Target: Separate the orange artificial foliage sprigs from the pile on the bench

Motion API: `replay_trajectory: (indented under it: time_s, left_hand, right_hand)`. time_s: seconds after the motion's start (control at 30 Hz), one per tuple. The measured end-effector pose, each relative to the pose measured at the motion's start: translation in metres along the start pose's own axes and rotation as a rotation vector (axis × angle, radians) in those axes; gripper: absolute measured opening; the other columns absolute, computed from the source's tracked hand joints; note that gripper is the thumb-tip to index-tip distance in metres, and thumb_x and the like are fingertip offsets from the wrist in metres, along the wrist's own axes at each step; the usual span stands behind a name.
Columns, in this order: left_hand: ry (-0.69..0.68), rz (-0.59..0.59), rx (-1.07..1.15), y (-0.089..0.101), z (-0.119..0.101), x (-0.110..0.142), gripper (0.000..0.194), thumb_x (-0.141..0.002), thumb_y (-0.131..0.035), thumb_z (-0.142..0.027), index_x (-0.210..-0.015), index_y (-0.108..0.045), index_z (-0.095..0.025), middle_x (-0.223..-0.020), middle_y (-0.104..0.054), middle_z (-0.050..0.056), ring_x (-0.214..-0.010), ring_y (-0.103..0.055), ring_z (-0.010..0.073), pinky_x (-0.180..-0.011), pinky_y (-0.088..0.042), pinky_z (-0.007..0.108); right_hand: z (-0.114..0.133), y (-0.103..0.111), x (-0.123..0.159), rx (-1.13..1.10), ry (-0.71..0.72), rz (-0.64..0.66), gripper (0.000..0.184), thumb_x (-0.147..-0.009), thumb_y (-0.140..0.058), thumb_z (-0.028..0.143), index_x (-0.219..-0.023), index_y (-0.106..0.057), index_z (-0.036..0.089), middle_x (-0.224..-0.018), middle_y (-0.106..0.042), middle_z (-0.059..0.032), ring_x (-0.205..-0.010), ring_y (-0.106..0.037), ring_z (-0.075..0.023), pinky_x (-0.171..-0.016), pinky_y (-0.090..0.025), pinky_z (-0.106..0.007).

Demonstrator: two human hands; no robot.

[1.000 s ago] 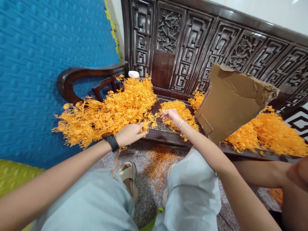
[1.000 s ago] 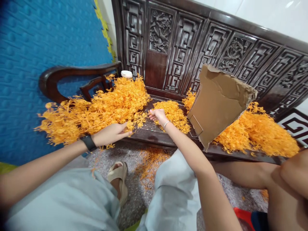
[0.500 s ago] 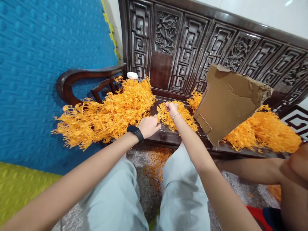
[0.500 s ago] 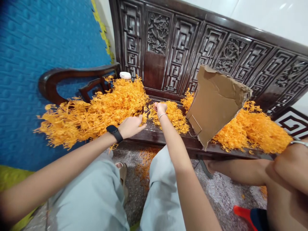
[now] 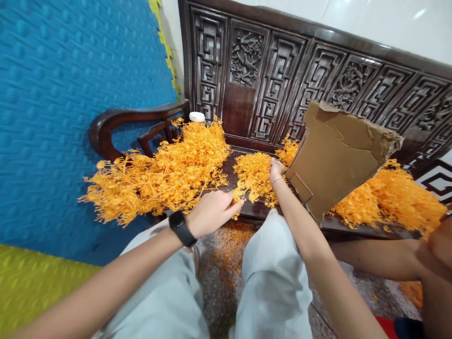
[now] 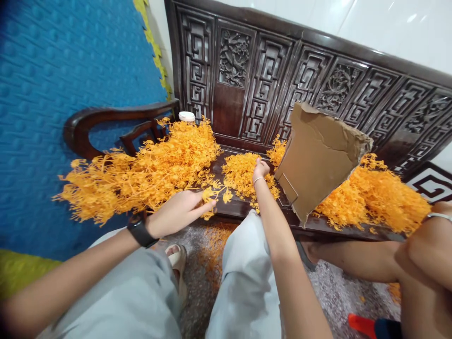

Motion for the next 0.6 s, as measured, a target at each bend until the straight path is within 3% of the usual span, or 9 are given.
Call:
replay_trajectory:
  time_s: [0.17, 0.3, 0.4, 0.47, 0.6]
  left_hand:
    - [-0.037, 0.056, -0.196, -0.011, 0.023, 0.004, 0.042, -0.092, -0.029, -0.037, -0.109, -0.056, -0.010, -0.081, -0.069, 0.014, -0.076, -0.066, 0.0262, -0.062, -0.044, 0.032]
    - [-0.014, 0.125, -0.292, -0.020, 0.047, 0.007, 0.042, -0.092, -0.027, -0.034, -0.112, -0.055, -0.008, -0.082, -0.069, 0.016, -0.078, -0.067, 0.0302, -0.062, -0.045, 0.035]
    - [-0.008, 0.094, -0.310, -0.020, 0.055, 0.012, 0.041, -0.092, -0.029, -0.033, -0.114, -0.054, -0.009, -0.088, -0.070, 0.017, -0.080, -0.067, 0.0298, -0.062, -0.046, 0.034]
    - [-0.044, 0.078, -0.303, -0.020, 0.053, 0.016, 0.038, -0.092, -0.029, -0.032, -0.109, -0.055, -0.011, -0.093, -0.069, 0.016, -0.080, -0.067, 0.0277, -0.061, -0.046, 0.032]
    - [-0.142, 0.081, -0.276, -0.019, 0.042, 0.022, 0.026, -0.091, -0.034, -0.028, -0.096, -0.056, -0.014, -0.088, -0.069, 0.011, -0.077, -0.067, 0.0230, -0.060, -0.045, 0.028]
  right_hand:
    - [-0.009, 0.008, 0.001, -0.019, -0.035, 0.069, 0.012, -0.080, -0.054, 0.021, -0.089, -0.059, 0.013, -0.045, -0.045, 0.0082, -0.033, -0.034, -0.0030, -0.038, -0.031, -0.015]
    - [-0.004, 0.000, 0.012, -0.011, -0.047, 0.232, 0.026, -0.079, -0.057, 0.013, -0.104, -0.054, 0.014, -0.051, -0.052, 0.0070, -0.035, -0.043, -0.0036, -0.041, -0.038, -0.015]
    - [0.000, -0.007, 0.027, 0.006, -0.051, 0.380, 0.020, -0.079, -0.058, 0.014, -0.099, -0.056, 0.015, -0.058, -0.060, 0.0031, -0.040, -0.050, -0.0047, -0.044, -0.042, -0.015]
    - [0.002, -0.015, 0.043, 0.026, -0.058, 0.529, 0.011, -0.082, -0.057, 0.021, -0.088, -0.061, 0.013, -0.065, -0.064, -0.0015, -0.045, -0.055, -0.0062, -0.046, -0.044, -0.016]
    - [0.005, -0.040, 0.096, 0.094, -0.066, 1.090, 0.033, -0.085, -0.051, 0.042, -0.086, -0.067, 0.012, -0.083, -0.069, -0.0084, -0.063, -0.063, -0.0101, -0.057, -0.050, -0.020]
Point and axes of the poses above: each hand's wrist, its own x-axis away from the middle knuckle, its own y-axis out of the back of the hand, z = x × y, the point moved 6 cm from there along -x, towards the middle knuckle
